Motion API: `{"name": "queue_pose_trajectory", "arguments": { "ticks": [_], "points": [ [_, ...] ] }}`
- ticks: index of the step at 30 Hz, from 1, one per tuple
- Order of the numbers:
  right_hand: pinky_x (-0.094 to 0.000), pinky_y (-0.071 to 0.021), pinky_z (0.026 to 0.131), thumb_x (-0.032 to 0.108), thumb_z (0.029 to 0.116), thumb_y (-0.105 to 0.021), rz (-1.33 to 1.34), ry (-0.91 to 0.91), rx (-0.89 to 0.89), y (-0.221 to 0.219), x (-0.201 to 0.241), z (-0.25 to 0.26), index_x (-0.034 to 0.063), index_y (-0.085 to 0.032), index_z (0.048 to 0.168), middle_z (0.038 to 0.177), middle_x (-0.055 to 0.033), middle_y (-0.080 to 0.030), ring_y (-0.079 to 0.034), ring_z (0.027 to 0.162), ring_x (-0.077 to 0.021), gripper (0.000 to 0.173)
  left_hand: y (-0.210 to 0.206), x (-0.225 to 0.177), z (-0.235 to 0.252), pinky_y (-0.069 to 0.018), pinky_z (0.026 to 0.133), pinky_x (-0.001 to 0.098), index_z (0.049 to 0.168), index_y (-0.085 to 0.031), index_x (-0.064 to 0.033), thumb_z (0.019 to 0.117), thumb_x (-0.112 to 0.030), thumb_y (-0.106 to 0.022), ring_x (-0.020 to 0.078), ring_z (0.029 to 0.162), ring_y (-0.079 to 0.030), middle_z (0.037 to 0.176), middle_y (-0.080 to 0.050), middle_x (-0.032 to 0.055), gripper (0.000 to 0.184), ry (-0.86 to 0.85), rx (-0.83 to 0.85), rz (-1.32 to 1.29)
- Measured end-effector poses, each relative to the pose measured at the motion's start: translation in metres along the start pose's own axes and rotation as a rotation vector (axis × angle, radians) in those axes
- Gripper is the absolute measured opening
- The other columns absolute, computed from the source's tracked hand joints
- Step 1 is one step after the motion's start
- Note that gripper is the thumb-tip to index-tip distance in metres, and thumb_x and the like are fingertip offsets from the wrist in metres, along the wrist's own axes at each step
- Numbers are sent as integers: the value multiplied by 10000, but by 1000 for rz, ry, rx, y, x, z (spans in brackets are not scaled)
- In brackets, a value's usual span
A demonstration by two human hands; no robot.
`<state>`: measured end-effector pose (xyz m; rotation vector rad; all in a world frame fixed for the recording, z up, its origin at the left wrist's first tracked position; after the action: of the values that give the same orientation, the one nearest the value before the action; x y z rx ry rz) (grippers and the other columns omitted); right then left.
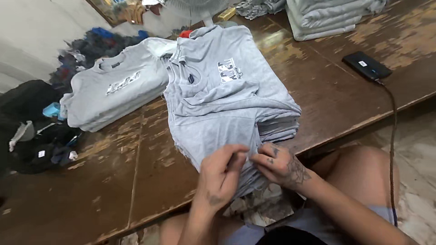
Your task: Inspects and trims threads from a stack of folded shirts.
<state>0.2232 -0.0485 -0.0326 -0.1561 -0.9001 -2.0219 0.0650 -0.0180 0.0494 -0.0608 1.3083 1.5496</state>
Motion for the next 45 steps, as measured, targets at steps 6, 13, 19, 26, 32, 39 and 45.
{"name": "queue_pose_trajectory", "arguments": {
  "ticks": [6, 13, 19, 26, 32, 39, 45],
  "points": [
    [-295, -581, 719, 162, 1016, -582, 82, -66, 38, 54, -13, -2, 33, -741, 1011, 849, -110, -734, -703, 761, -173, 206, -40, 63, 7, -511, 501, 166, 1147, -594, -35, 1113, -197, -339, 0, 565, -604, 793, -700, -64, 304, 249, -354, -636],
    [-421, -547, 863, 190, 949, -662, -180, 144, -132, 10, -57, 43, 128, -804, 988, 994, -97, -741, -685, 996, -277, 160, -39, 60, 5, -507, 467, 158, 1088, -578, -44, 1109, -134, -295, 17, 539, -612, 794, -715, -30, 298, 214, -453, -770],
    [-489, -495, 937, 235, 956, -659, -168, 161, -57, 4, -67, 51, 178, -806, 1094, 1133, -102, -734, -655, 1109, -311, 210, -33, 58, 6, -507, 478, 153, 1098, -611, -53, 1107, -140, -297, 16, 552, -614, 824, -723, -27, 326, 219, -393, -818],
    [-431, -510, 966, 208, 977, -644, -178, 192, -150, 6, -68, 42, 130, -778, 961, 1115, -107, -745, -681, 1093, -273, 156, -33, 56, 8, -500, 437, 162, 1079, -604, -49, 1106, -131, -263, 29, 509, -603, 779, -713, -9, 351, 254, -417, -898],
    [-466, -525, 906, 177, 972, -619, -234, 281, -43, 6, -68, 57, 134, -780, 954, 1171, -125, -733, -680, 1088, -306, 168, -33, 55, 10, -495, 443, 156, 1052, -613, -38, 1100, -114, -272, 20, 510, -594, 761, -702, -10, 352, 252, -412, -905],
    [-432, -500, 1010, 161, 981, -610, 277, -6, 51, 14, -77, 58, 38, -739, 909, 1132, -138, -699, -642, 1140, -255, 193, -33, 57, 6, -504, 459, 155, 1125, -613, -55, 1106, -169, -323, 16, 527, -605, 771, -705, -39, 312, 222, -358, -892],
    [-331, -478, 1067, 201, 1011, -569, 452, -200, 11, 28, -68, 27, -8, -689, 916, 1209, -174, -666, -598, 1251, -207, 259, -25, 42, 10, -461, 525, 181, 1375, -403, 108, 976, -177, -528, -2, 593, -521, 814, -590, -55, 506, 197, -128, -326]
  ]
}}
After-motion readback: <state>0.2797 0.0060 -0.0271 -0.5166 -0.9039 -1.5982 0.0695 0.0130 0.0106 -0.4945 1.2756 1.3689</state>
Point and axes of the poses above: each hand's wrist, its own z-axis towards the middle knuckle, its own y-axis out of the back of the hand, x = y × z, the point moved 4 cm from there along z, towards the middle knuckle
